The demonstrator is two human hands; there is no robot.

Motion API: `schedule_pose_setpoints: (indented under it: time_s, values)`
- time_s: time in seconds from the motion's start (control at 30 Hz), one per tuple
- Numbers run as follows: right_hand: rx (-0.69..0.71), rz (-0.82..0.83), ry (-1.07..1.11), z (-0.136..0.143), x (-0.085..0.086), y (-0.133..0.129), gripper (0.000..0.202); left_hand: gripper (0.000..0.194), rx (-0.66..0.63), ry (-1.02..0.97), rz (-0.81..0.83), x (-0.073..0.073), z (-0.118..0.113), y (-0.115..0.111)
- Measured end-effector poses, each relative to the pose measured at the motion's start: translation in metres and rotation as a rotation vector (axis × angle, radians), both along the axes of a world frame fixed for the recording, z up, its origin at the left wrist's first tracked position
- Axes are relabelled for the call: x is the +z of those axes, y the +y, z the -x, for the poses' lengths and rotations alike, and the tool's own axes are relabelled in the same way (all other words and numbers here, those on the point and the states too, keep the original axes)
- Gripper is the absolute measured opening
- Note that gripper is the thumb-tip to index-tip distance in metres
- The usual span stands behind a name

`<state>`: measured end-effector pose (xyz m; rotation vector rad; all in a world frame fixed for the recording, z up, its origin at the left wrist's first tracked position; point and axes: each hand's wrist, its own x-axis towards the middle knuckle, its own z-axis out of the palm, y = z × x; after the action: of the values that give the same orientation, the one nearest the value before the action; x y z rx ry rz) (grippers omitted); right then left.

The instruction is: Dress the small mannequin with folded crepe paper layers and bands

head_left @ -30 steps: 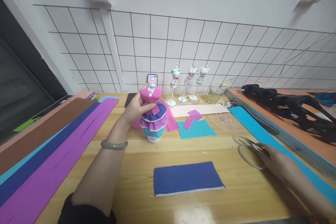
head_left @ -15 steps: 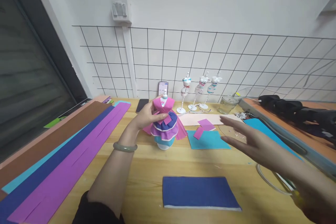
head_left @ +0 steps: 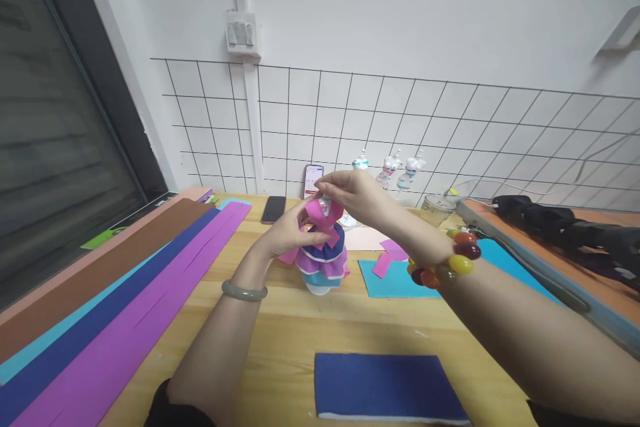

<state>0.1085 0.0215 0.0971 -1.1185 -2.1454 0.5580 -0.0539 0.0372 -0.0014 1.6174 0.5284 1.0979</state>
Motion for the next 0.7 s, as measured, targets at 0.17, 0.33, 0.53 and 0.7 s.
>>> schedule_pose_setpoints:
  time_s: [0.17, 0.33, 0.53, 0.7]
  values:
    - [0.013, -0.016, 0.08, -0.006, -0.005, -0.001, 0.026, 0.09, -0.041, 0.012, 0.01, -0.002, 0.002, 0.002]
    - [0.0, -0.016, 0.068, -0.007, -0.006, -0.005, 0.027, 0.084, -0.083, -0.09, 0.127, -0.008, 0.002, 0.004]
    - [0.011, -0.047, 0.03, -0.008, -0.006, -0.005, 0.028, 0.069, -0.047, -0.143, 0.269, -0.022, 0.0, 0.014]
    - [-0.063, -0.099, 0.03, -0.021, -0.007, 0.005, 0.028, 0.054, 0.479, 0.043, 0.309, -0.044, 0.006, 0.036]
